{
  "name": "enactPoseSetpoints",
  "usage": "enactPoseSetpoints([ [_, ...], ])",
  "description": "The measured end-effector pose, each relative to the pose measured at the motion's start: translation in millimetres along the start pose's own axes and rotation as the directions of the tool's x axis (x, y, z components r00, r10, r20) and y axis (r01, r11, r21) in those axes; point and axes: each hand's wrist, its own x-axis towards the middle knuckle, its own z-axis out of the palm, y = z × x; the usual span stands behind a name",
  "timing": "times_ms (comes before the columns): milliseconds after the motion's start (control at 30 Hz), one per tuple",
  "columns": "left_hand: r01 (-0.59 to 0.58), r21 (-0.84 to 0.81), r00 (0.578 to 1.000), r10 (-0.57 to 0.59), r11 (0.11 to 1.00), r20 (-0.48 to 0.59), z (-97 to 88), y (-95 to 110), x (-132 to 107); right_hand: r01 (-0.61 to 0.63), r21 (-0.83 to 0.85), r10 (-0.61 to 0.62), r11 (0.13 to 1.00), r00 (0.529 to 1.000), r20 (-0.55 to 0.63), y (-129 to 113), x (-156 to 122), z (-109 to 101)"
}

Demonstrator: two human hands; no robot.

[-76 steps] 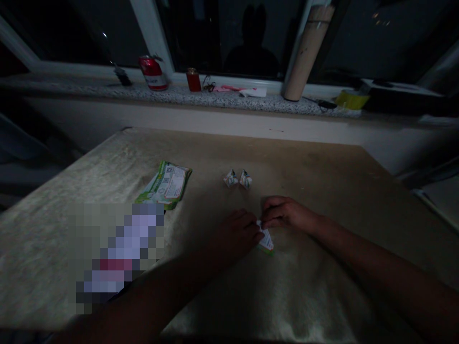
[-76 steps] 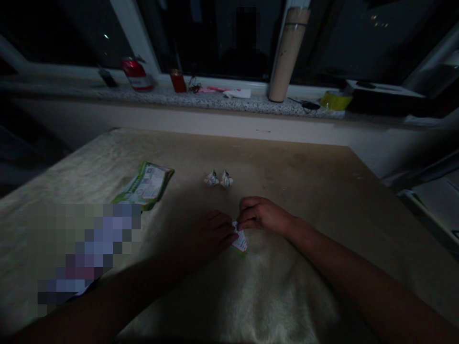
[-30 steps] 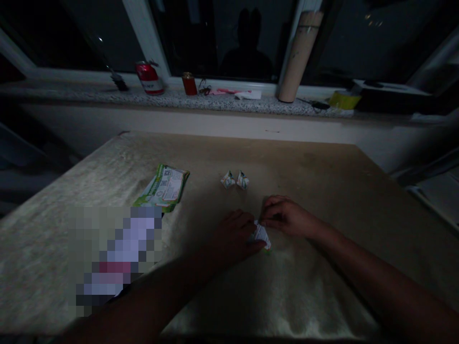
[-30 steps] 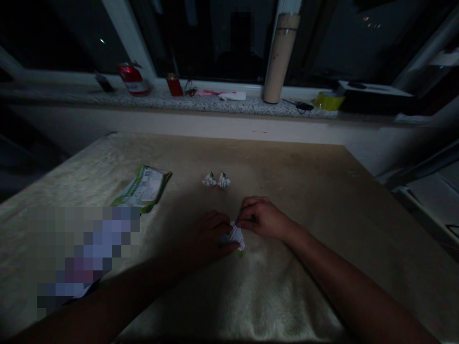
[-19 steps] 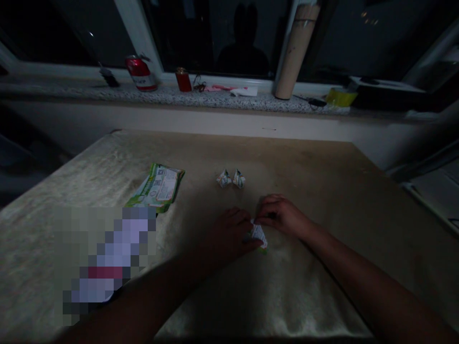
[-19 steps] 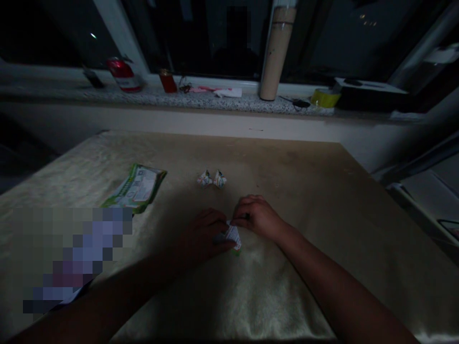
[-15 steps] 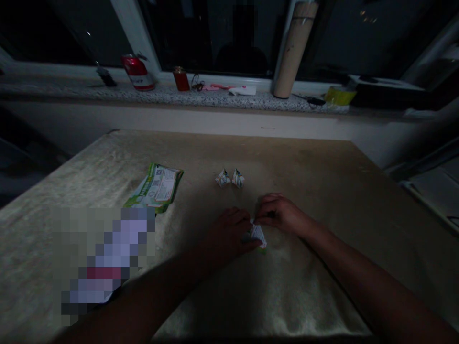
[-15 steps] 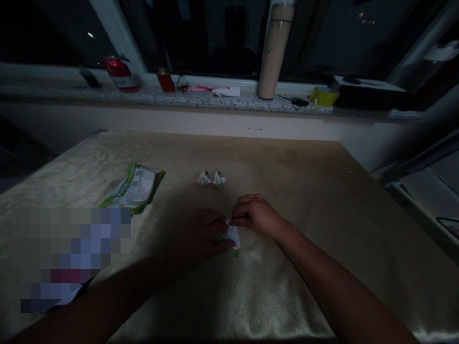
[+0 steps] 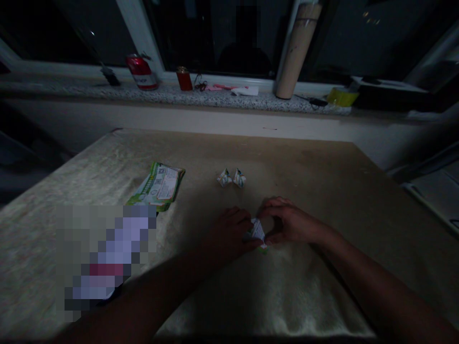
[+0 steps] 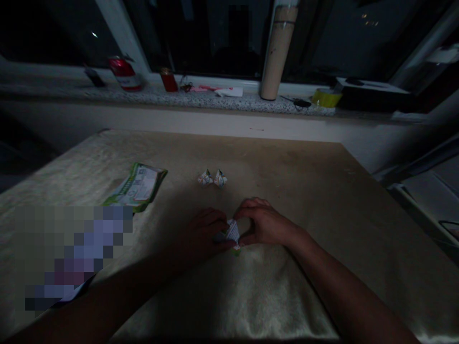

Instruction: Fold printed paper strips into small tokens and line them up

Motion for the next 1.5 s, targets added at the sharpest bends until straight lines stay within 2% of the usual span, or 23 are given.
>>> enactPoseSetpoints([
  [133, 0.004, -0.001, 1.0, -0.004, 1.0, -0.009, 1.4, 0, -1, -0.029, 0.054, 0.034, 0.998, 0.995, -0.098, 1, 1, 10],
  [300, 0.001, 0.023, 1.0, -0.001, 1.0, 0.007, 0.9, 1, -1, -0.089, 0.1, 0.11, 0.991, 0.966, -0.234, 2, 10, 25],
  [500, -0.045, 0.094, 0.999, 0.044, 0.995, 0.016, -1.9, 6, -2, -0.143, 0.067, 0.157, 0.987, 0.94, -0.304, 3, 13, 29],
  [633, -0.086, 0.141, 0.996, 0.085, 0.986, 0.015, -2.7, 7, -3, -0.1, 0.037, 0.107, 0.994, 0.955, -0.277, 3, 10, 26],
  [733, -0.06, 0.131, 0.998, 0.06, 0.99, 0.005, -5.6, 3, -3, -0.048, 0.009, 0.049, 0.999, 0.974, -0.222, 3, 6, 21],
  [1067, 0.012, 0.012, 1.0, -0.012, 1.0, 0.016, -12.1, -4, -2, 0.031, 0.009, -0.029, 0.999, 0.991, -0.13, -2, -2, 11],
  [1167, 0.033, 0.021, 0.999, -0.034, 0.999, 0.039, -14.2, 1, -1, 0.027, 0.0, -0.027, 1.0, 0.99, -0.138, -2, -1, 12],
  [1367, 0.142, 0.133, 0.982, -0.156, 0.981, 0.108, -13.0, 23, 1, 0.032, -0.021, -0.035, 0.999, 0.986, -0.16, 0, 1, 14],
  [1500, 0.159, 0.118, 0.978, -0.172, 0.98, 0.116, -11.1, 27, 1, 0.041, -0.019, -0.043, 0.999, 0.984, -0.172, 1, 2, 15],
])
